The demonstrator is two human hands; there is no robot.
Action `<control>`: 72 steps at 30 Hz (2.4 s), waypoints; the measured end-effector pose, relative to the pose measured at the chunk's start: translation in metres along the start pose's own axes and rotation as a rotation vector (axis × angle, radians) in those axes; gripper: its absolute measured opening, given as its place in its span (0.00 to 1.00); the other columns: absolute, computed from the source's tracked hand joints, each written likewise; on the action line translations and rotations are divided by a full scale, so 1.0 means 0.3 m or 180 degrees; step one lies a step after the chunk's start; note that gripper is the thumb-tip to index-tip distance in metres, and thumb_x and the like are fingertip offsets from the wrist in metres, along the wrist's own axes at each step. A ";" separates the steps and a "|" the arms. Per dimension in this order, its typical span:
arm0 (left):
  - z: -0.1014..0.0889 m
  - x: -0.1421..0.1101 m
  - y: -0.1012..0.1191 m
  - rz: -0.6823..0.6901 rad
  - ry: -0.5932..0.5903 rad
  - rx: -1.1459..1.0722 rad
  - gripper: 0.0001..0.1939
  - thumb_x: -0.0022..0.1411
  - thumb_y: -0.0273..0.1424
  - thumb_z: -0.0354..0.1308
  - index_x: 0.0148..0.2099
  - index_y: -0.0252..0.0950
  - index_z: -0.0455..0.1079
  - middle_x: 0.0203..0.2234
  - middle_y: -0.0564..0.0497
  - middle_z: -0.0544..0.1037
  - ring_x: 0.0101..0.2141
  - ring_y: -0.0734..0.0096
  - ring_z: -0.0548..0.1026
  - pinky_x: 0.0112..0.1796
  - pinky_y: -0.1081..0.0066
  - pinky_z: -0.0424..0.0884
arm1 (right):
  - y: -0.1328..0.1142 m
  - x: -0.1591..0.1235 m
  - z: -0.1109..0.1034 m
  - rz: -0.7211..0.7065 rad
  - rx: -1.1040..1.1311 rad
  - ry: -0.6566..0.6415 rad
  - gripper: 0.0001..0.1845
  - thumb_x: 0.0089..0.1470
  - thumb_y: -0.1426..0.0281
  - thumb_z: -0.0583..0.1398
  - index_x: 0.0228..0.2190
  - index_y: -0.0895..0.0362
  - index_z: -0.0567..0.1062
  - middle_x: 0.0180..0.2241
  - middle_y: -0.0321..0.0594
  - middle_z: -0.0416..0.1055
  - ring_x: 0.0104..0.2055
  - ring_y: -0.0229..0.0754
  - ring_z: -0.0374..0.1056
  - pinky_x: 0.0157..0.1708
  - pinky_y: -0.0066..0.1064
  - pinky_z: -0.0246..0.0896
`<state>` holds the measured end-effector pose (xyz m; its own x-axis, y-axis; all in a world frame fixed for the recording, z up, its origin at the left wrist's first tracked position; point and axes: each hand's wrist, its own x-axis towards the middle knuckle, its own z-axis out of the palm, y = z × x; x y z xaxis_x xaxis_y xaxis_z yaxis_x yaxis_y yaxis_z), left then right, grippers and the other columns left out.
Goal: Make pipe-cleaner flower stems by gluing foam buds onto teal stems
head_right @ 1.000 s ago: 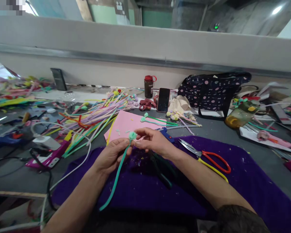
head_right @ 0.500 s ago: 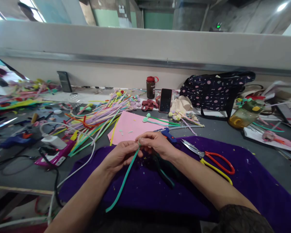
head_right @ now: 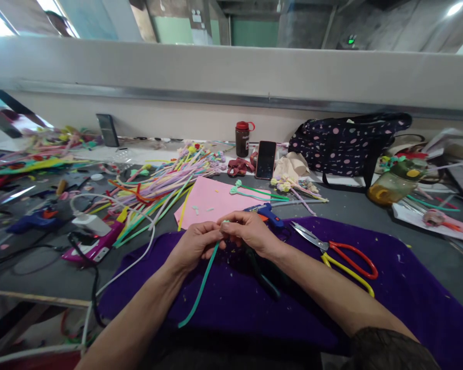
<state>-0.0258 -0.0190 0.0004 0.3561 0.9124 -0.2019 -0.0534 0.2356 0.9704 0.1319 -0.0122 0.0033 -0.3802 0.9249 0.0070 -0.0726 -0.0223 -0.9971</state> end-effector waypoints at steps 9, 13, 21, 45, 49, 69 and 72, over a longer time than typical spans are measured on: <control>0.000 0.002 -0.005 0.0094 0.0015 -0.0166 0.09 0.49 0.32 0.58 0.23 0.32 0.66 0.14 0.56 0.70 0.10 0.87 0.56 0.13 0.81 0.48 | 0.002 0.003 0.003 -0.0063 0.0291 -0.0008 0.15 0.45 0.64 0.61 0.36 0.58 0.74 0.21 0.32 0.66 0.19 0.30 0.60 0.15 0.21 0.54; -0.008 -0.001 -0.002 0.0070 -0.0228 -0.0075 0.14 0.52 0.38 0.56 0.25 0.30 0.69 0.14 0.53 0.71 0.10 0.86 0.57 0.12 0.81 0.49 | 0.007 0.009 -0.007 -0.0014 0.0222 0.0089 0.12 0.45 0.64 0.61 0.30 0.60 0.74 0.18 0.32 0.66 0.17 0.30 0.59 0.14 0.20 0.52; -0.009 0.001 -0.001 0.0344 0.0238 0.0488 0.15 0.48 0.40 0.59 0.30 0.31 0.69 0.17 0.54 0.71 0.12 0.83 0.61 0.14 0.80 0.53 | 0.015 0.015 -0.014 0.0077 0.0190 0.0281 0.10 0.46 0.64 0.60 0.26 0.60 0.72 0.15 0.30 0.63 0.15 0.30 0.56 0.13 0.20 0.51; -0.003 -0.021 -0.001 0.0871 0.0765 0.1493 0.09 0.48 0.35 0.57 0.25 0.34 0.71 0.15 0.56 0.69 0.17 0.79 0.60 0.19 0.78 0.54 | 0.001 0.004 -0.004 -0.0067 0.0036 -0.0044 0.14 0.47 0.63 0.59 0.35 0.59 0.73 0.19 0.31 0.65 0.18 0.30 0.60 0.15 0.20 0.53; -0.001 -0.021 -0.001 0.0830 0.0745 0.1400 0.09 0.48 0.35 0.57 0.25 0.34 0.71 0.14 0.57 0.67 0.16 0.80 0.59 0.19 0.78 0.53 | 0.001 0.001 -0.006 -0.0025 0.0001 -0.0058 0.14 0.47 0.62 0.59 0.34 0.59 0.73 0.18 0.31 0.65 0.17 0.30 0.59 0.15 0.20 0.53; -0.008 -0.042 0.013 0.0769 0.0341 0.0116 0.07 0.49 0.33 0.60 0.26 0.34 0.68 0.16 0.57 0.67 0.16 0.83 0.57 0.19 0.79 0.52 | -0.038 -0.029 -0.019 -0.0732 -0.0278 -0.0318 0.20 0.46 0.62 0.60 0.41 0.57 0.71 0.28 0.36 0.66 0.23 0.33 0.60 0.21 0.24 0.56; -0.004 -0.041 0.012 0.0860 0.0011 0.0176 0.06 0.49 0.31 0.60 0.25 0.33 0.69 0.18 0.55 0.68 0.20 0.80 0.62 0.24 0.78 0.57 | -0.071 -0.046 -0.022 -0.1380 -0.1214 -0.0460 0.27 0.39 0.67 0.66 0.44 0.54 0.70 0.35 0.38 0.64 0.29 0.35 0.61 0.27 0.26 0.57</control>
<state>-0.0316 -0.0290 0.0063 0.3326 0.9408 0.0649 -0.0948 -0.0351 0.9949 0.1448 -0.0219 0.0240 -0.5134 0.7575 0.4033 0.0770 0.5087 -0.8575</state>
